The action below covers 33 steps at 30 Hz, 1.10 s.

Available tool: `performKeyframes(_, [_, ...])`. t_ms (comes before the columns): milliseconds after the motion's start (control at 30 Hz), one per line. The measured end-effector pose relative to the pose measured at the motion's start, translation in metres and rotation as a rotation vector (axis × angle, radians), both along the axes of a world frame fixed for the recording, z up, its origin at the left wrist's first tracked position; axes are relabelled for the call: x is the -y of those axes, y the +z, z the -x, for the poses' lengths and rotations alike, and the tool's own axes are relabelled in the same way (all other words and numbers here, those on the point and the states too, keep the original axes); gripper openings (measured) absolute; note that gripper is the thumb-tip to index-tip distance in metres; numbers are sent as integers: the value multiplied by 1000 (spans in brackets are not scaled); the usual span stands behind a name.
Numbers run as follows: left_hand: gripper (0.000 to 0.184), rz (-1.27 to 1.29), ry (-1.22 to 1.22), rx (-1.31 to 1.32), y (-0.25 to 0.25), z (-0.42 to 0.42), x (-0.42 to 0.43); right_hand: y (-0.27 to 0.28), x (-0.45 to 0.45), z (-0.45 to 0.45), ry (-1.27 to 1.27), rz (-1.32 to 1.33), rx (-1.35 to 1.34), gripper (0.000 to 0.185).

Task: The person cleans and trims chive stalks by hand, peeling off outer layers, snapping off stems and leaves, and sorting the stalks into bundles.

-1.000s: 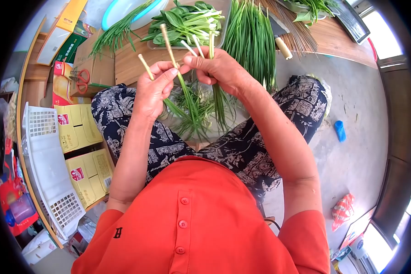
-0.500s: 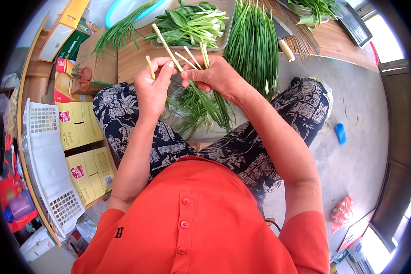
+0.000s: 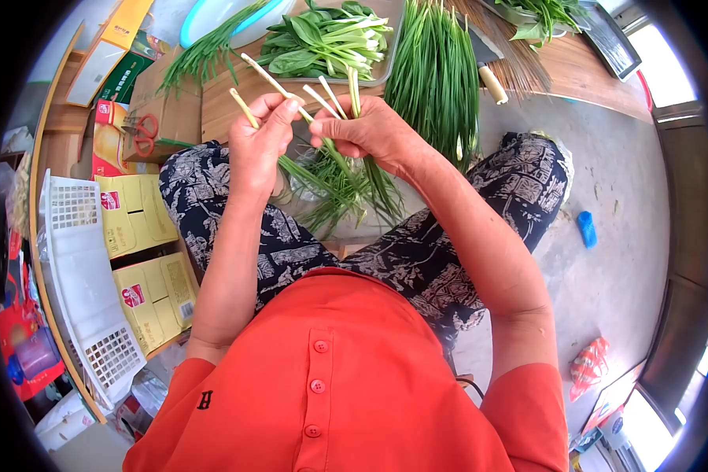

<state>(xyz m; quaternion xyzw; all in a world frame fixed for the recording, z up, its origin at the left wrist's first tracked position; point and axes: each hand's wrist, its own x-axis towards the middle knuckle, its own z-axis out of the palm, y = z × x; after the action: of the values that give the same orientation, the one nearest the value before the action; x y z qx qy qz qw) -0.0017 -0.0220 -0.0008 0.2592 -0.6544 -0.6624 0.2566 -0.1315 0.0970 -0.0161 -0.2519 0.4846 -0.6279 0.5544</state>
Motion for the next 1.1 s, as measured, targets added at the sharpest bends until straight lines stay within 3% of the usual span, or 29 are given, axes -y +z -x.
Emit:
performKeyframes(167, [19,-222,-121,-55,7,-3,8,2,-2,6,90,-2,109,16])
performKeyframes(400, [19,-239,-129,-61,4,-3,5,-2,-1,3,-2,-18,49,15])
performKeyframes(1100, [12,67,-28,38,-4,-3,1,-3,1,0,-50,-31,-96,15])
